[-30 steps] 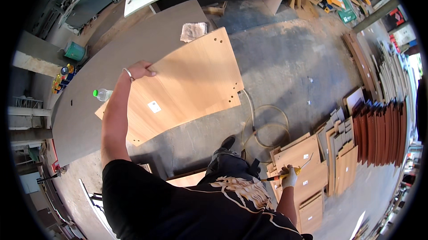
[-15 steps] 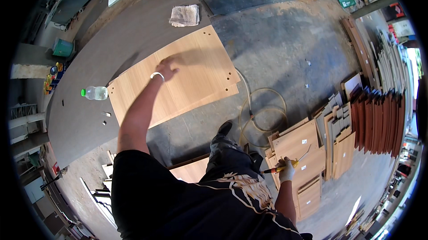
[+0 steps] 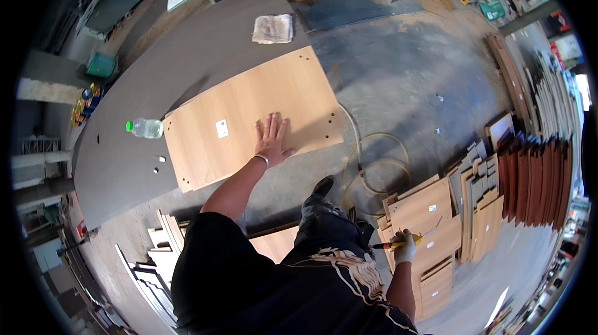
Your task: The person repeatedly picks up flat-pack wooden panels from a pile, uses a yellow pneumatic tool to apply adhesive or sealant to the edges, and places the treated panels onto a workbench. The person continues this cycle throughout the clip.
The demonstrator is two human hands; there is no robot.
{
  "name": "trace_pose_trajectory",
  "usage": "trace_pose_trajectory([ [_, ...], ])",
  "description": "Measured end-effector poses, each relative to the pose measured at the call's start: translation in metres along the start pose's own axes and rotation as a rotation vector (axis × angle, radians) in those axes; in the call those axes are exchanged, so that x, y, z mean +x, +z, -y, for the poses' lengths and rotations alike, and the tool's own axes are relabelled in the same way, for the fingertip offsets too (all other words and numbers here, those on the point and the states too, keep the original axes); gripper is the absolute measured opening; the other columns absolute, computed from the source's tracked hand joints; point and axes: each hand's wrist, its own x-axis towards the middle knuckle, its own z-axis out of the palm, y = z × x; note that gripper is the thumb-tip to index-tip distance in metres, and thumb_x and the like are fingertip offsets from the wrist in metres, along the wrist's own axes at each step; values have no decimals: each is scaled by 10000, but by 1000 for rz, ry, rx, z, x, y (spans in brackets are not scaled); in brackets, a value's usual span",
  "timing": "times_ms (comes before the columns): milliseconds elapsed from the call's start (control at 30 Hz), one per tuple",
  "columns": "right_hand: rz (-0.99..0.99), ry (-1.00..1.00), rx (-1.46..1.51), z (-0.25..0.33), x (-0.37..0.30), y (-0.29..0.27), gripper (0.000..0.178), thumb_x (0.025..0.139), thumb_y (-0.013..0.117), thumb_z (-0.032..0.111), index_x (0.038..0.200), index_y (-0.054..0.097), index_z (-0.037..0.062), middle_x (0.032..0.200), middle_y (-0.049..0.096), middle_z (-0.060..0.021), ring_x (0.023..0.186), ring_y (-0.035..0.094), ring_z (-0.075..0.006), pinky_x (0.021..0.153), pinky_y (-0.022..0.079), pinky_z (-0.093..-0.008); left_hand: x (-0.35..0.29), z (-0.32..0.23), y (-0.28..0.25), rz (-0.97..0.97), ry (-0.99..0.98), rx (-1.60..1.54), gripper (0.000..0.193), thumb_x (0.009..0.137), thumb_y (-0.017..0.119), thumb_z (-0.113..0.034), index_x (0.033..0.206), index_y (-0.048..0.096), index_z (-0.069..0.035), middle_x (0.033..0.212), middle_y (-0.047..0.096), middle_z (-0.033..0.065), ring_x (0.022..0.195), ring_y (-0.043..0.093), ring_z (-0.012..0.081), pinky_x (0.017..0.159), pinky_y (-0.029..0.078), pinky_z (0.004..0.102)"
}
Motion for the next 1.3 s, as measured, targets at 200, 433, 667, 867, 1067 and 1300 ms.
trace_pose_trajectory([
  [200,-188,-103,490,-2,0,-44,187,934,615,277,998,556,111,840,593,-135,658,529,-245,633,472,-410,-13,-9,10,-41,115,-23,1018,838,672,-524,1553,141,-30,1612,2,273,1503,-70,408,1151,-31,647],
  [433,-281,18,930,-64,-40,-127,169,979,538,282,914,537,126,761,560,-112,594,454,-214,634,451,-409,-25,-46,13,71,144,286,1208,727,797,-487,1554,64,-1,1628,-29,234,1512,-34,383,1152,100,657],
  [667,-578,36,1067,-97,-72,-167,198,999,511,307,928,542,124,746,541,-107,582,451,-207,627,450,-411,7,-21,40,-87,-41,299,1019,819,760,-339,1573,116,-100,1657,47,94,1523,64,293,1153,267,541],
  [867,-617,130,1332,-107,-63,-218,186,990,517,294,961,524,111,771,539,-113,600,481,-223,587,475,-426,11,-64,48,-142,-422,213,693,872,692,-273,1470,377,-122,1530,363,64,1299,492,309,987,466,502],
  [1067,-322,26,1470,-95,-15,-315,74,954,501,68,1015,542,61,848,524,-114,653,469,-215,695,480,-421,-9,-219,101,341,142,996,434,849,680,-202,1204,587,29,1176,639,237,1079,638,341,950,482,459],
  [1300,-159,9,1432,-130,24,-488,205,975,526,129,1134,577,10,983,576,-128,710,505,-208,618,512,-415,-182,-602,258,70,590,-180,358,742,634,13,1097,594,34,1088,569,181,1017,564,314,926,456,387],
])
